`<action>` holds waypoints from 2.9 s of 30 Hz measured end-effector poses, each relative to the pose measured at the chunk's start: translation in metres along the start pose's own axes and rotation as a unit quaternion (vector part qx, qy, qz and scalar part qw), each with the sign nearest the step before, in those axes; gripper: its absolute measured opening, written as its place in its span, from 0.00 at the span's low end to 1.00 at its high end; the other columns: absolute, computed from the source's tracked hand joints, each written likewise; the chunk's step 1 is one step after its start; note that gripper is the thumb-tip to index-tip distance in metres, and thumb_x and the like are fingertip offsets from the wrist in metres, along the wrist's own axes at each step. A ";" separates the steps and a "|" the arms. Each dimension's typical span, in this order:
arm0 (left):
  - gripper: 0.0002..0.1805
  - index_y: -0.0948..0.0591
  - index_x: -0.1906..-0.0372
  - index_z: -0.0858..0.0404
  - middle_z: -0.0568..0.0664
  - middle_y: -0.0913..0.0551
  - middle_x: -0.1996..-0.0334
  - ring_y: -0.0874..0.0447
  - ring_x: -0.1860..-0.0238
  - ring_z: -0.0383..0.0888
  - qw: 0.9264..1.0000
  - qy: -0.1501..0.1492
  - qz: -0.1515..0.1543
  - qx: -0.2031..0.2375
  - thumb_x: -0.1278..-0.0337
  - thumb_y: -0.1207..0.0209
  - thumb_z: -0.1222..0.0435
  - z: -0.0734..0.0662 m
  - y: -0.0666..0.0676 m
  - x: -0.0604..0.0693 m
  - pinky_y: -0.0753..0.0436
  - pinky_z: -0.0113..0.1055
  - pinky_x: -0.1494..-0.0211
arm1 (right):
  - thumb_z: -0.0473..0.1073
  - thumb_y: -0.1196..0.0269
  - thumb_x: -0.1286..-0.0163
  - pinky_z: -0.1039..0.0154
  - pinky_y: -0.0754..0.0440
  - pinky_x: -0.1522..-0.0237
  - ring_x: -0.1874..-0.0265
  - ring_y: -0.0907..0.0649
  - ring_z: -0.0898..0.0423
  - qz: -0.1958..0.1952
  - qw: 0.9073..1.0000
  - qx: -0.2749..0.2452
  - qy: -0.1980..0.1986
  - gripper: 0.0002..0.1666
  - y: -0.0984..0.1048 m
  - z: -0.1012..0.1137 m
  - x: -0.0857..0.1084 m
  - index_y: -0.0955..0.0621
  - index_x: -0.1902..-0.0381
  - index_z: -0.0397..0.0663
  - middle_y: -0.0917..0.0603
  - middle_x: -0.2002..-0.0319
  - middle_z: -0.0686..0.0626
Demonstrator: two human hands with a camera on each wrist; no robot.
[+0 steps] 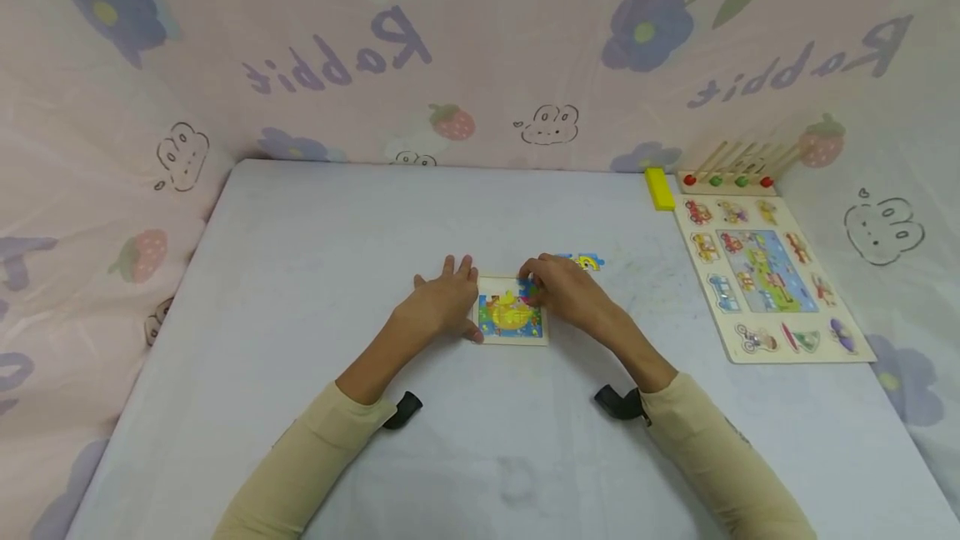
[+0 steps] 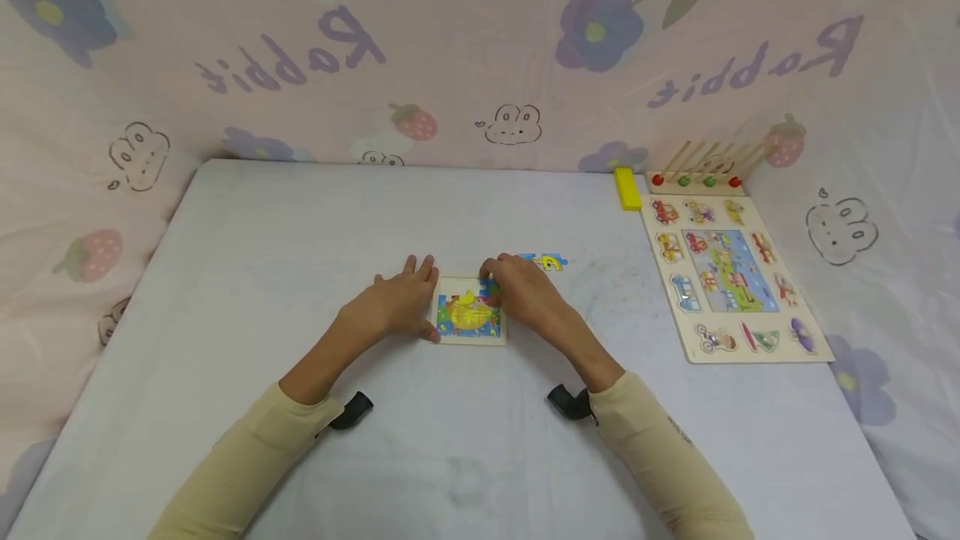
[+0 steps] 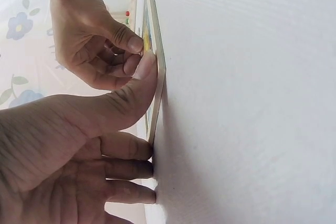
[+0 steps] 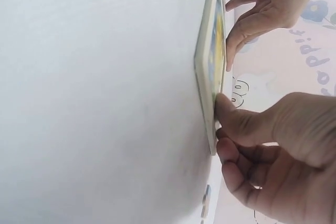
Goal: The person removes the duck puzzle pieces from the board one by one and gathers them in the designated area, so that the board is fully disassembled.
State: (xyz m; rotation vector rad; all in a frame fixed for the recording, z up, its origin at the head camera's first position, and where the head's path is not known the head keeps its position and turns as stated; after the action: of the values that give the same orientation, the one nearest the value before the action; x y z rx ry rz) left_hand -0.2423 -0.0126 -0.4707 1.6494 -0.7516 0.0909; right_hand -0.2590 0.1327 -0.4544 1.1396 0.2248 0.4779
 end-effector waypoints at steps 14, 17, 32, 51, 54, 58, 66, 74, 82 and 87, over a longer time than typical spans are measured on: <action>0.60 0.44 0.18 0.69 0.62 0.53 0.14 0.56 0.14 0.64 1.000 0.002 0.001 -0.006 0.46 0.25 0.46 0.001 0.001 0.000 0.34 0.76 0.27 | 0.30 0.24 0.39 0.55 0.18 0.52 0.61 0.22 0.51 0.010 1.000 -0.015 0.008 0.14 -0.002 -0.001 -0.003 0.13 0.55 0.40 0.18 0.59 0.45; 0.60 0.44 0.18 0.69 0.62 0.53 0.14 0.56 0.14 0.64 1.000 0.003 0.002 -0.005 0.46 0.24 0.47 0.001 0.000 0.000 0.34 0.76 0.27 | 0.31 0.24 0.39 0.57 0.20 0.54 0.62 0.23 0.51 0.017 1.000 -0.015 0.006 0.15 -0.003 -0.002 -0.004 0.14 0.54 0.42 0.19 0.59 0.46; 0.60 0.43 0.18 0.70 0.62 0.52 0.15 0.55 0.14 0.64 1.000 0.006 0.000 0.007 0.48 0.23 0.48 0.000 0.001 0.000 0.35 0.76 0.27 | 0.34 0.24 0.38 0.55 0.19 0.52 0.60 0.23 0.50 0.025 0.999 -0.004 -0.021 0.19 -0.004 -0.007 -0.005 0.15 0.50 0.43 0.18 0.58 0.45; 0.60 0.44 0.18 0.70 0.62 0.52 0.14 0.56 0.14 0.64 1.000 0.003 0.000 -0.002 0.47 0.24 0.48 0.000 0.000 -0.001 0.35 0.76 0.27 | 0.32 0.24 0.39 0.54 0.19 0.50 0.58 0.21 0.48 0.014 1.000 -0.015 -0.016 0.08 -0.001 -0.002 -0.004 0.12 0.62 0.38 0.17 0.58 0.44; 0.61 0.44 0.18 0.70 0.62 0.53 0.14 0.56 0.14 0.64 1.000 0.003 0.002 -0.002 0.47 0.24 0.48 0.000 -0.001 0.000 0.35 0.76 0.27 | 0.32 0.24 0.38 0.53 0.19 0.50 0.57 0.21 0.48 0.023 0.999 -0.024 -0.014 0.09 -0.004 -0.004 -0.004 0.13 0.61 0.40 0.19 0.57 0.44; 0.60 0.44 0.18 0.70 0.62 0.53 0.14 0.56 0.14 0.64 1.000 0.005 0.002 0.000 0.46 0.24 0.48 0.000 -0.001 0.000 0.35 0.76 0.26 | 0.33 0.24 0.39 0.53 0.20 0.49 0.57 0.22 0.48 0.019 1.000 -0.023 -0.005 0.18 -0.005 -0.007 -0.003 0.14 0.51 0.44 0.18 0.57 0.45; 0.61 0.46 0.17 0.70 0.62 0.55 0.14 0.58 0.14 0.63 1.000 0.006 0.006 0.003 0.45 0.25 0.48 0.001 -0.002 0.000 0.36 0.75 0.26 | 0.37 0.23 0.38 0.57 0.25 0.55 0.61 0.24 0.49 0.054 0.998 0.010 0.020 0.20 -0.004 -0.005 -0.010 0.13 0.49 0.52 0.19 0.59 0.46; 0.61 0.46 0.17 0.70 0.62 0.55 0.14 0.58 0.14 0.63 1.000 0.003 0.006 0.004 0.45 0.25 0.47 0.002 -0.001 -0.001 0.36 0.75 0.26 | 0.40 0.22 0.39 0.56 0.25 0.55 0.60 0.23 0.49 0.121 0.986 0.087 0.069 0.19 -0.002 0.004 -0.020 0.15 0.51 0.57 0.19 0.58 0.48; 0.60 0.45 0.18 0.70 0.62 0.55 0.14 0.57 0.14 0.64 1.000 -0.001 0.008 0.004 0.45 0.25 0.47 0.000 0.000 0.001 0.35 0.75 0.27 | 0.44 0.22 0.41 0.56 0.21 0.54 0.60 0.23 0.51 0.136 0.968 0.158 0.140 0.21 -0.003 0.013 -0.024 0.19 0.53 0.56 0.20 0.59 0.51; 0.60 0.45 0.18 0.70 0.62 0.54 0.14 0.57 0.14 0.64 1.000 0.001 0.009 -0.003 0.45 0.25 0.47 0.000 0.001 0.000 0.34 0.75 0.27 | 0.41 0.22 0.41 0.56 0.21 0.55 0.62 0.22 0.52 0.118 0.970 0.135 0.162 0.21 -0.001 0.015 -0.021 0.22 0.57 0.51 0.22 0.64 0.52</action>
State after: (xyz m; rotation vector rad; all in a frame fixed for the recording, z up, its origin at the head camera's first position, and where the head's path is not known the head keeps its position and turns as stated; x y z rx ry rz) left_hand -0.2430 -0.0127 -0.4703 1.6373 -0.7639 0.1032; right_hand -0.2714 0.1102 -0.4511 1.3590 0.4522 0.8658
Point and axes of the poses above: each hand's wrist, its own x-axis away from the middle knuckle, its own y-axis out of the back of the hand, z = x × y, the point moved 8 cm from there along -x, towards the middle knuckle
